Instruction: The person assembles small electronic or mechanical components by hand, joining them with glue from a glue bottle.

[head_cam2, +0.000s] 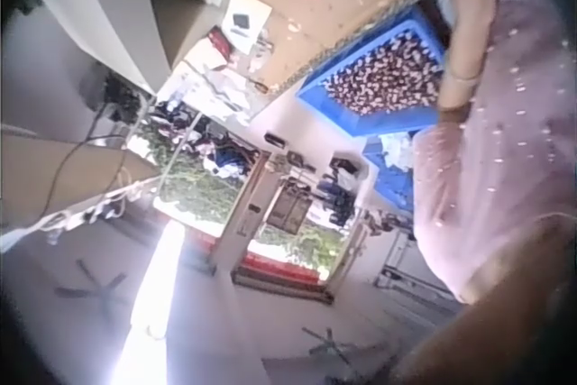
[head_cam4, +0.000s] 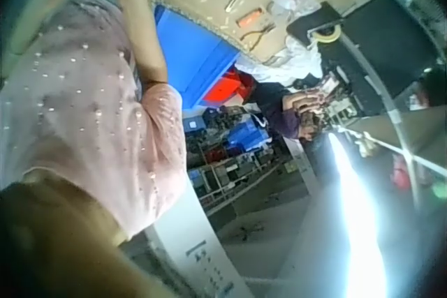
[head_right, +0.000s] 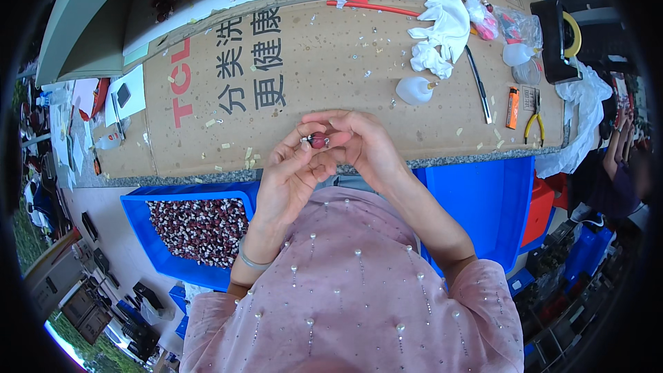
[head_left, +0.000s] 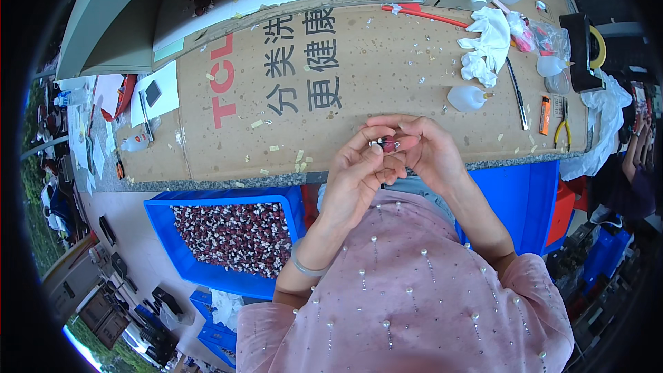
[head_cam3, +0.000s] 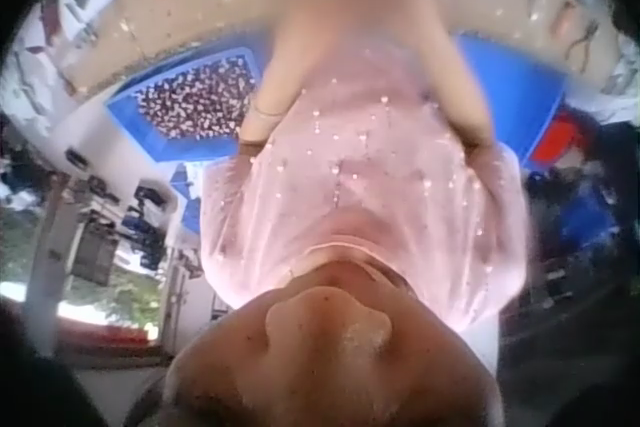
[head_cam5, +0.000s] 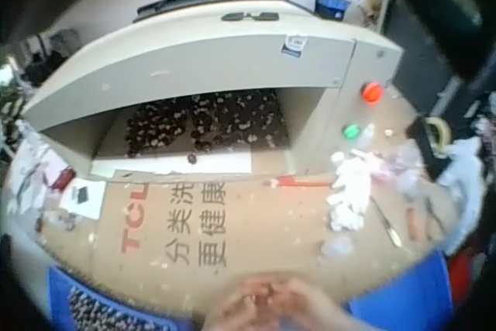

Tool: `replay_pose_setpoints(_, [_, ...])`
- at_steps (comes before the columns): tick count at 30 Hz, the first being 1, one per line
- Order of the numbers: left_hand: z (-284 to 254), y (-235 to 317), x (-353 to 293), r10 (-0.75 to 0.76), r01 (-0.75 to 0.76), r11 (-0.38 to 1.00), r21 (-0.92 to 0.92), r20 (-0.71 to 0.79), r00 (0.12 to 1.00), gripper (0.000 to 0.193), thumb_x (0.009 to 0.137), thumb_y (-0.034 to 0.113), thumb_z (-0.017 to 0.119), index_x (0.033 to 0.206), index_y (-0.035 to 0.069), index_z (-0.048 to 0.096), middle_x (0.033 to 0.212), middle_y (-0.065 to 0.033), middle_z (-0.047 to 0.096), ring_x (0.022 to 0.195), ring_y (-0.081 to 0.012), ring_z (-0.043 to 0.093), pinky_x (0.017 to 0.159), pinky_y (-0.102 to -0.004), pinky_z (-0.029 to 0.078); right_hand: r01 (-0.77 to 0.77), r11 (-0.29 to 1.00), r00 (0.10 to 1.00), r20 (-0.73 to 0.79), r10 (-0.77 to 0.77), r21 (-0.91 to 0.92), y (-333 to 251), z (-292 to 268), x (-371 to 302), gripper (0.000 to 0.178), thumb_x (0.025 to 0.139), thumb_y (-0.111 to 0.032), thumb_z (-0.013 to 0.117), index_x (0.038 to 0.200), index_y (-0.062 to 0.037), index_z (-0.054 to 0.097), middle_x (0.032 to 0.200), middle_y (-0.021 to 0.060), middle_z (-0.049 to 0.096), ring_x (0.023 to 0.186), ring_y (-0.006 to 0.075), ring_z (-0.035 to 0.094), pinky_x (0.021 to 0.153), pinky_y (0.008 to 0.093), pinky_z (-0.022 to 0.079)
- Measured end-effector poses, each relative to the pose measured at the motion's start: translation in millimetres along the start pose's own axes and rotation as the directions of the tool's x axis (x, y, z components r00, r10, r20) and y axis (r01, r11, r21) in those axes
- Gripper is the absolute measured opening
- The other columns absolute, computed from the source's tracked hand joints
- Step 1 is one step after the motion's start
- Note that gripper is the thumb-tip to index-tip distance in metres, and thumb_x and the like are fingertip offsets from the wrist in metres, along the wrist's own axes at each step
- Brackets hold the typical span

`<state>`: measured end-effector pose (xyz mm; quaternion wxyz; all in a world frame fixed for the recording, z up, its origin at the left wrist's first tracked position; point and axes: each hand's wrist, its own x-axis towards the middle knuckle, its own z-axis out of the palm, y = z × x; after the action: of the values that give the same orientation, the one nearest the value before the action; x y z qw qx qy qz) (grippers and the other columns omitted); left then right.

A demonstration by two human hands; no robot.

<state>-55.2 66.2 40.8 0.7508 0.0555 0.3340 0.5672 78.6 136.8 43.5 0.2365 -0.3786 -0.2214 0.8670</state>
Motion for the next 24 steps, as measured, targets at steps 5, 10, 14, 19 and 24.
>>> replay_pose_setpoints(5, [-0.2, -4.2, -2.1, 0.095, -0.097, 0.992, 0.079, 0.029, 0.995, 0.025, 0.090, 0.007, 0.050, 0.114, -0.001, 0.046, 0.093, -0.0112, 0.062, 0.076, -0.0163, 0.059, 0.064, -0.0249, 0.042, -0.011, 1.000, 1.000, 0.021, 0.011, 0.000, -1.2, 4.3, -0.3, 0.049, 0.083, -0.027, 0.039, 0.117, 0.0069, 0.052, 0.079, 0.0116, 0.062, 0.053, 0.0166, 0.053, 0.056, 0.0333, 0.049])
replay_pose_setpoints(10, [-0.6, -6.1, -2.1, 0.151, -0.153, 0.973, 0.176, 0.025, 0.988, 0.029, 0.088, 0.010, 0.055, 0.114, -0.001, 0.047, 0.097, -0.0131, 0.062, 0.074, -0.0151, 0.058, 0.064, -0.0232, 0.042, -0.019, 1.000, 1.000, 0.023, 0.018, 0.017, -0.1, 4.0, 0.3, 0.050, 0.083, -0.027, 0.039, 0.117, 0.0069, 0.052, 0.076, 0.0106, 0.061, 0.051, 0.0152, 0.051, 0.054, 0.0345, 0.048])
replay_pose_setpoints(14, [-0.4, -6.4, -1.8, 0.161, -0.163, 0.963, 0.215, 0.026, 0.987, 0.029, 0.089, 0.010, 0.054, 0.114, -0.001, 0.046, 0.096, -0.0130, 0.062, 0.074, -0.0153, 0.058, 0.064, -0.0239, 0.042, -0.015, 1.000, 0.999, 0.035, 0.014, 0.017, 1.7, 1.7, 1.4, 0.049, 0.084, -0.027, 0.039, 0.117, 0.0068, 0.052, 0.075, 0.0098, 0.061, 0.051, 0.0150, 0.051, 0.054, 0.0348, 0.048])
replay_pose_setpoints(19, [4.0, -4.5, -2.3, 0.150, -0.148, 0.970, 0.191, 0.002, 0.989, 0.027, 0.092, 0.013, 0.051, 0.114, -0.002, 0.046, 0.095, -0.0134, 0.061, 0.074, -0.0157, 0.058, 0.064, -0.0243, 0.042, -0.011, 1.000, 1.000, 0.014, 0.010, 0.023, 2.4, 2.5, 1.7, 0.049, 0.084, -0.027, 0.038, 0.117, 0.0072, 0.052, 0.077, 0.0103, 0.061, 0.051, 0.0151, 0.051, 0.054, 0.0349, 0.049])
replay_pose_setpoints(24, [4.4, -4.6, -3.0, 0.147, -0.144, 0.973, 0.182, -0.003, 0.989, 0.027, 0.093, 0.016, 0.049, 0.113, -0.002, 0.046, 0.096, -0.0137, 0.061, 0.073, -0.0163, 0.058, 0.062, -0.0243, 0.043, -0.005, 1.000, 1.000, 0.029, 0.004, 0.028, 4.4, -0.3, 2.6, 0.049, 0.084, -0.026, 0.038, 0.117, 0.0075, 0.052, 0.082, 0.0120, 0.063, 0.053, 0.0166, 0.053, 0.054, 0.0339, 0.049])
